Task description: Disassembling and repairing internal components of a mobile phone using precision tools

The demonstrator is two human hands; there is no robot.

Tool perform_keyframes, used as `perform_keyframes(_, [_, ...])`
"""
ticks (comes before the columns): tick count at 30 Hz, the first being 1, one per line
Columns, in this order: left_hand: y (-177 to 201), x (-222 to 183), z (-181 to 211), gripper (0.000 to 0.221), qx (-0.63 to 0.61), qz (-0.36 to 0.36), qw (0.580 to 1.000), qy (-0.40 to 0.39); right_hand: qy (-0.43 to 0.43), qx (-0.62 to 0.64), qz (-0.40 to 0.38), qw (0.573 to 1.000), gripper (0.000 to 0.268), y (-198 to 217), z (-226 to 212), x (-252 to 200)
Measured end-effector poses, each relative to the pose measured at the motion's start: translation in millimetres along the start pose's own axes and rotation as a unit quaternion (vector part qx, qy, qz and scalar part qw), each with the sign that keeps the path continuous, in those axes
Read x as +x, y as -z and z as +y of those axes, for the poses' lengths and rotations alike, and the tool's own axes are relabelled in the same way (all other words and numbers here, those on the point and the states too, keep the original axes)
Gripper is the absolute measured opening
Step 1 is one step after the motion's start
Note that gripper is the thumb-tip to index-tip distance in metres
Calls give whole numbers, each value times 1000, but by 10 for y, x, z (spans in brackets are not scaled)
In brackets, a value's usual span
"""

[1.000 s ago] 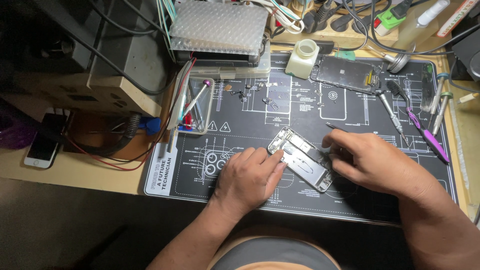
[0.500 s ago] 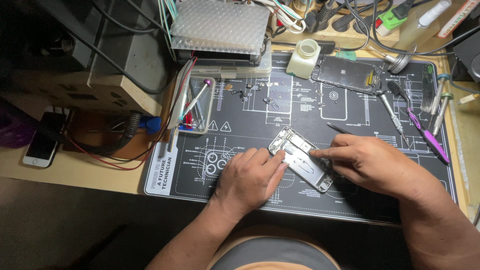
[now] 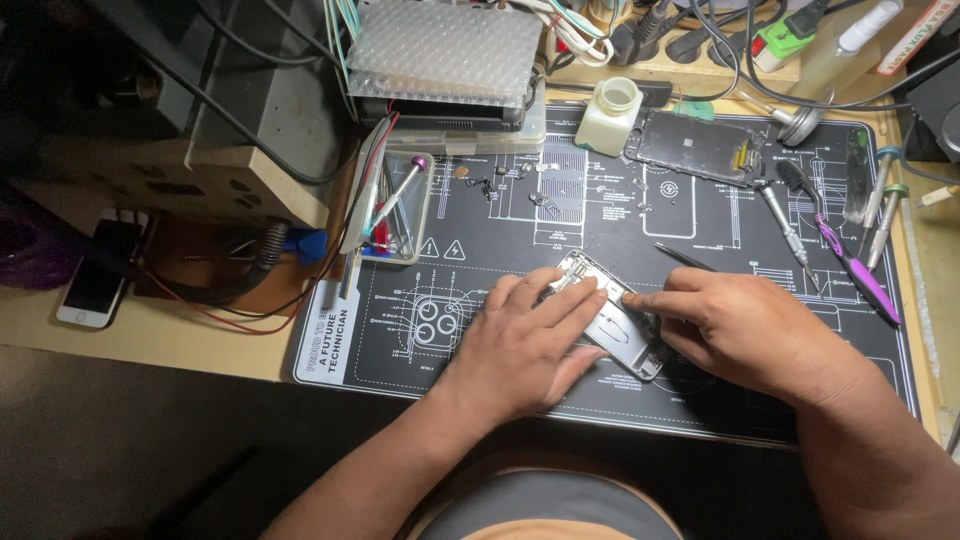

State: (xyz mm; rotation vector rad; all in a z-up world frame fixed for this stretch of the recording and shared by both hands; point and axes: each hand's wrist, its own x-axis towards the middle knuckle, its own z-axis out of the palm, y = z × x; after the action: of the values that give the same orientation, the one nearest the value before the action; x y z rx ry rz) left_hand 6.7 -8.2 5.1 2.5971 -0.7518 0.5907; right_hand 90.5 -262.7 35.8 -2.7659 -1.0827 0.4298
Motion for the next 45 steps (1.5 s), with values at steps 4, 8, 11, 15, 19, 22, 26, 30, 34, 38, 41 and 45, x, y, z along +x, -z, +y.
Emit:
perform_keyframes(4, [-30,69,52,56,13,-36,999,-25,6,15,7,1000,39,4,29,-5])
perform_keyframes(8, [-37,108,56,56,17,-36,999,-28,41,68,16,997,39,-34,148,-19])
perform_keyframes(11, [-51,103,53,55,27,-31,999,-31,67,100,41,992,33,-3,174,-39])
perform_keyframes(15, [-41,103,58,54,36,-34,998,-27,77,116,33,990,32,95,169,-72])
perform_keyframes(19, [-55,110,55,53,31,-9,999,-26,89,116,21,989,32,141,178,-75])
perform_keyframes(22, [-52,114,57,53,29,-4,999,-30,122,124,10,985,34,130,202,-71])
perform_keyframes(26, [-44,112,56,56,59,-22,997,-32,119,134,24,984,32,158,192,-104])
perform_keyframes(30, [-29,129,43,55,45,-9,998,-33,53,75,50,995,20,100,38,-291])
perform_keyframes(34, [-59,119,40,57,37,-22,999,-25,-9,-31,80,996,22,-199,-279,-426])
perform_keyframes(38, [-83,104,27,57,25,-8,999,-25,46,-54,173,982,33,-427,-375,-440])
perform_keyframes(41, [-76,110,29,56,16,-10,1000,-24,40,-53,192,979,35,-474,-385,-447])
perform_keyframes(45, [-65,94,27,52,19,-18,999,-27,29,-57,200,978,36,-476,-417,-439])
